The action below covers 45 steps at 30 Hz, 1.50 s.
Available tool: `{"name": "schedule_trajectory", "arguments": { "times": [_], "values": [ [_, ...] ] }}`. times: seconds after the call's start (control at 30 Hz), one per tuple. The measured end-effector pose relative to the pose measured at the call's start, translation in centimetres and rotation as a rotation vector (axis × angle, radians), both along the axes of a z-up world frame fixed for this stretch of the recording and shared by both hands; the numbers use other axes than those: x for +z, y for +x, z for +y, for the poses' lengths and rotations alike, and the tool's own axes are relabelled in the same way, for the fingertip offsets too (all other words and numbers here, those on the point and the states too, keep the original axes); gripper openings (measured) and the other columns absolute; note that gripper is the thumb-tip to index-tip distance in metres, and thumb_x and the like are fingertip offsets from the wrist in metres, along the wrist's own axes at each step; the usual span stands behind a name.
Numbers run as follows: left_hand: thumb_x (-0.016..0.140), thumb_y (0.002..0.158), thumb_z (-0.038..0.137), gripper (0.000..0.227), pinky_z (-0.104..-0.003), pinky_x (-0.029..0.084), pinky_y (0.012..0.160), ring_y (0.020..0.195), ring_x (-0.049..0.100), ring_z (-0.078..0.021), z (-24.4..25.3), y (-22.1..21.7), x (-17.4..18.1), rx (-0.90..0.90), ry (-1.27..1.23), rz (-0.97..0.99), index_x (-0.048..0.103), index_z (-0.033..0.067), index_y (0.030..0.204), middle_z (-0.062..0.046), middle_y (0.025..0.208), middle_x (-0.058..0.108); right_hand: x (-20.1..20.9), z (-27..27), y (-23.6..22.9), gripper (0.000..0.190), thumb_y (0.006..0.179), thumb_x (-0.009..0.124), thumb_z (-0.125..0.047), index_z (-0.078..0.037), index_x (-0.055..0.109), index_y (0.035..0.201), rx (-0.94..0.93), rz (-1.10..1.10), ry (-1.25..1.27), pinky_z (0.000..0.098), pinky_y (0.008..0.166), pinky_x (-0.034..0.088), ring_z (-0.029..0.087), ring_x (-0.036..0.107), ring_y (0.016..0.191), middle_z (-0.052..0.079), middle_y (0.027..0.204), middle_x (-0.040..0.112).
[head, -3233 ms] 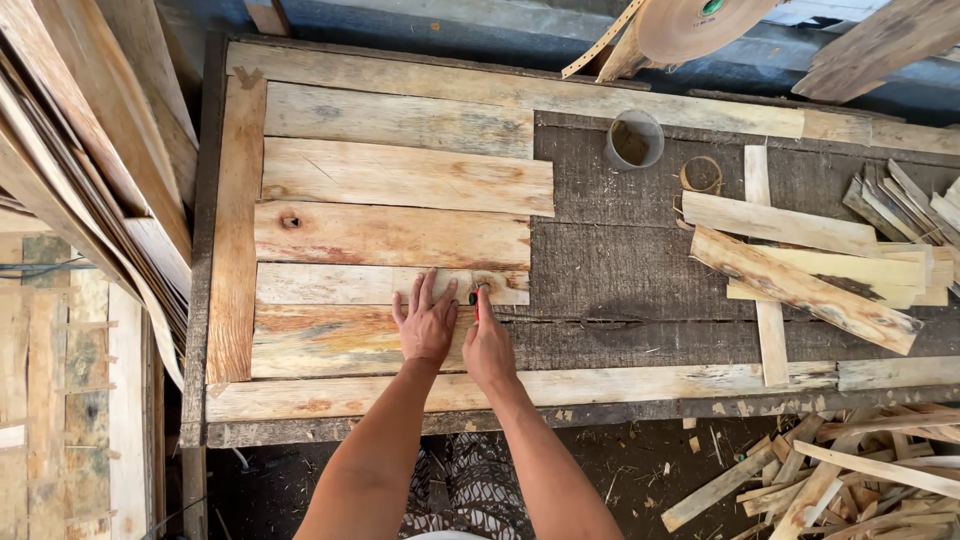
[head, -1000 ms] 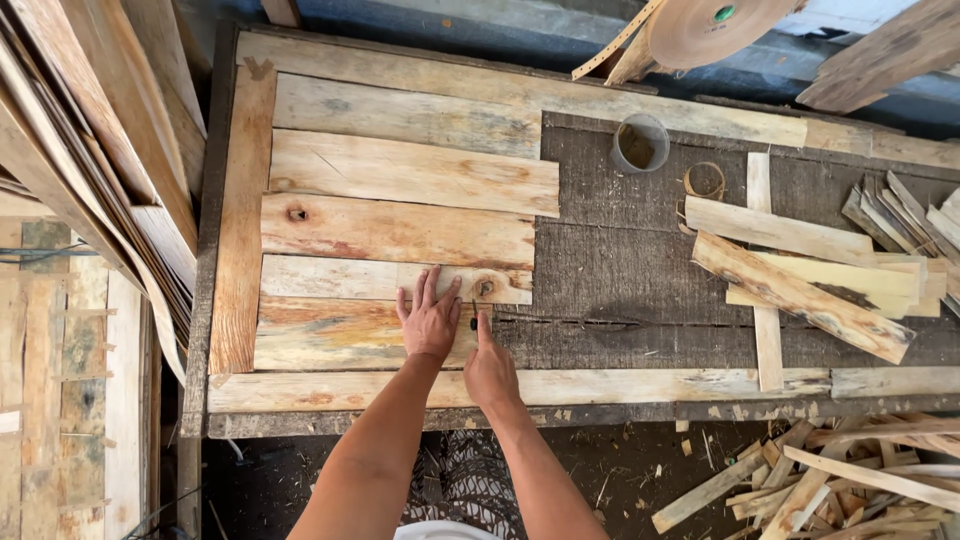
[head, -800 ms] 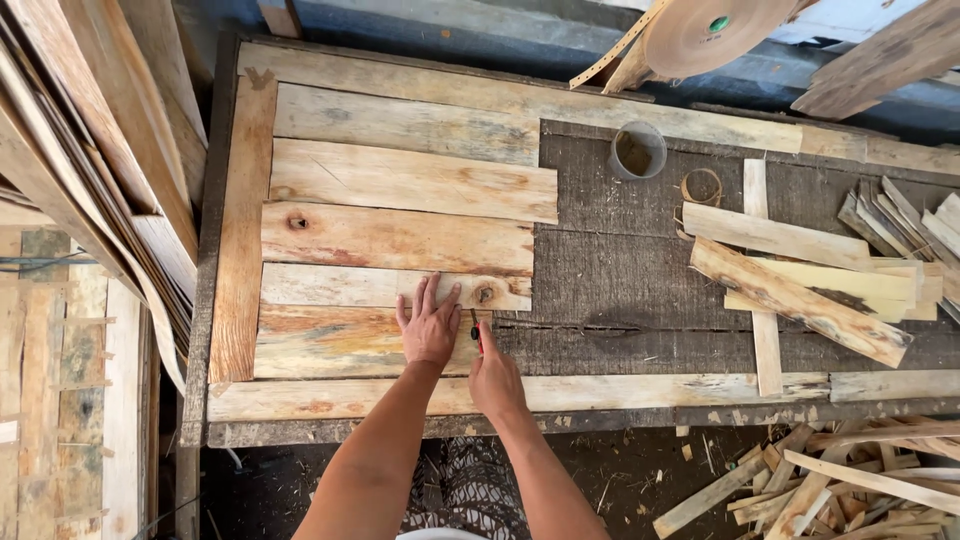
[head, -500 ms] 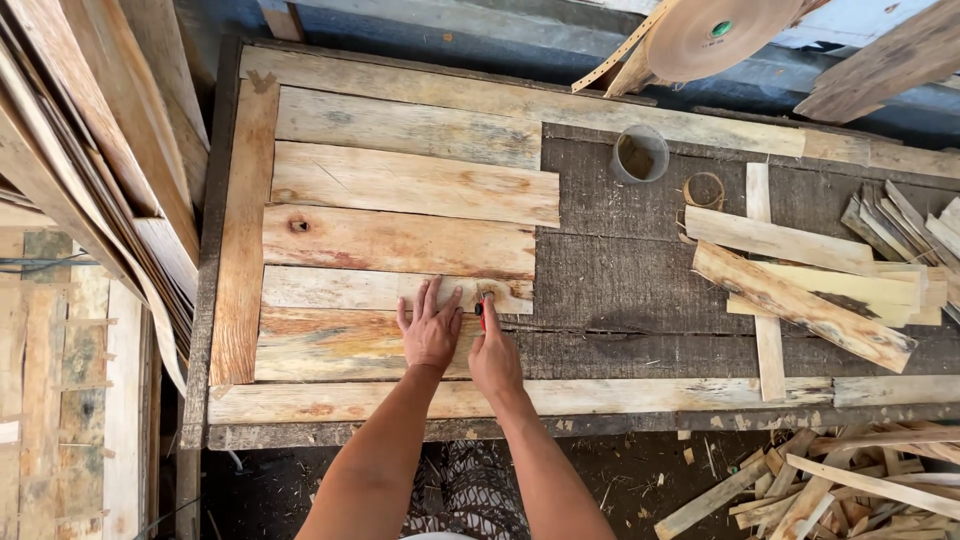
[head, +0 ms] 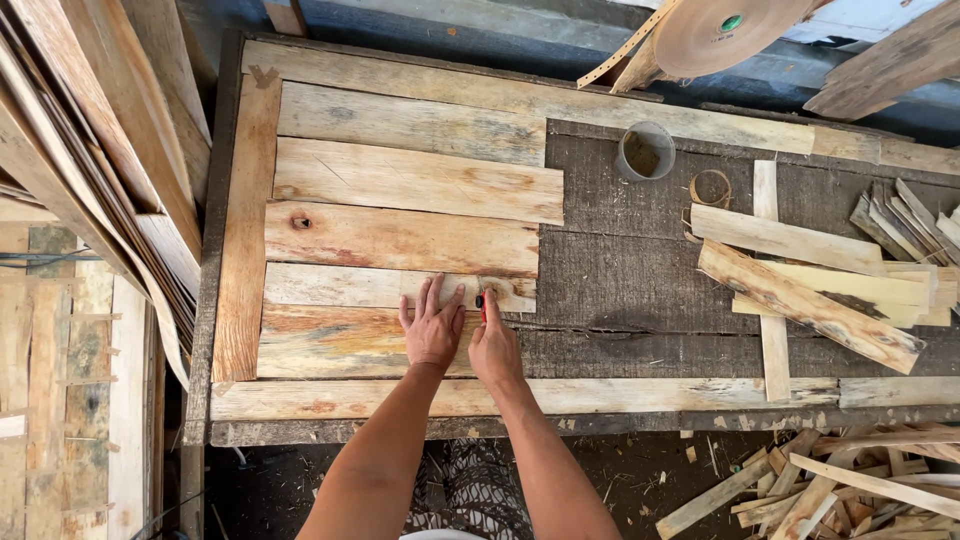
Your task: Using a utility knife to cut and trim thin wood veneer strips on a workbench.
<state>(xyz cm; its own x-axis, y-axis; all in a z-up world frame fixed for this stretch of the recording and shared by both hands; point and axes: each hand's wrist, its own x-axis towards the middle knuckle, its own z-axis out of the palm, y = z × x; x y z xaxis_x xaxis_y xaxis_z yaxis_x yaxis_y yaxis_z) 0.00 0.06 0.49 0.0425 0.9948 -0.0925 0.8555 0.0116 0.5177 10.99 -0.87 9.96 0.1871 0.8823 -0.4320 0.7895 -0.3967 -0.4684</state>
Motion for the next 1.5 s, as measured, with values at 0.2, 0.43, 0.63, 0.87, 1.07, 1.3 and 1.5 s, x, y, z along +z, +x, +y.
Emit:
{"name": "schedule_trajectory", "arguments": {
  "times": [0.2,0.43,0.63,0.87,1.07,1.3,1.5],
  "values": [
    [0.049,0.102,0.042,0.043,-0.060,0.009,0.122,0.153,0.027,-0.0209,0.0,0.0,0.1,-0.004,-0.024,0.000,0.057,0.0378,0.144,0.001,0.165,0.032,0.3,0.6,0.0,0.075,0.098,0.052,-0.011,-0.012,0.018,0.164,0.058,-0.060,-0.020,0.0451,0.060,0.058,0.034,0.071,0.066,0.018,0.079,0.071],
    [0.051,0.101,0.043,0.043,-0.061,0.010,0.122,0.153,0.026,-0.0207,-0.1,0.1,0.1,0.007,-0.028,-0.007,0.057,0.0383,0.143,0.002,0.165,0.032,2.6,-2.2,-1.3,0.071,0.103,0.049,-0.012,-0.010,0.015,0.165,0.035,-0.034,-0.183,0.0395,0.048,0.056,0.027,0.065,0.054,0.008,0.067,0.065],
    [0.052,0.100,0.041,0.045,-0.059,0.011,0.123,0.153,0.028,-0.0210,-0.2,0.0,-0.1,0.006,0.013,0.008,0.057,0.0382,0.145,0.002,0.165,0.033,1.5,-5.7,-0.7,0.074,0.099,0.056,-0.011,-0.006,0.020,0.163,0.091,-0.061,-0.044,0.0400,0.055,0.060,0.028,0.071,0.060,0.013,0.071,0.069],
    [0.053,0.100,0.041,0.043,-0.059,0.011,0.122,0.152,0.030,-0.0202,-0.2,0.2,0.1,0.020,0.020,-0.013,0.059,0.0386,0.143,0.003,0.164,0.035,-0.5,-7.9,1.6,0.049,0.104,0.041,-0.014,-0.016,0.034,0.153,-0.239,0.406,-0.037,0.0345,0.055,0.053,0.018,0.064,0.061,0.008,0.082,0.065],
    [0.052,0.101,0.040,0.042,-0.059,0.012,0.122,0.151,0.032,-0.0212,-0.2,0.1,-0.3,0.013,0.053,-0.001,0.060,0.0377,0.142,0.002,0.163,0.037,-5.4,-8.9,3.4,0.016,0.109,0.039,-0.015,-0.007,0.049,0.119,-0.355,0.872,0.150,0.0274,0.060,0.047,0.012,0.055,0.069,0.004,0.081,0.059],
    [0.053,0.102,0.040,0.041,-0.059,0.013,0.122,0.151,0.034,-0.0221,-0.3,0.1,-0.2,0.019,0.080,-0.007,0.061,0.0371,0.142,0.001,0.163,0.039,-4.9,-7.8,3.7,0.017,0.108,0.038,-0.017,-0.008,0.052,0.112,-0.429,0.826,0.114,0.0268,0.054,0.043,0.011,0.050,0.065,0.001,0.079,0.054],
    [0.054,0.101,0.040,0.041,-0.058,0.014,0.122,0.150,0.035,-0.0222,-0.2,0.1,0.3,0.031,0.092,-0.018,0.062,0.0359,0.141,0.001,0.161,0.042,-5.6,-7.0,4.6,0.015,0.106,0.045,-0.016,-0.007,0.057,0.110,-0.409,0.772,0.137,0.0263,0.053,0.039,0.009,0.045,0.061,0.000,0.075,0.049]
  ]
}}
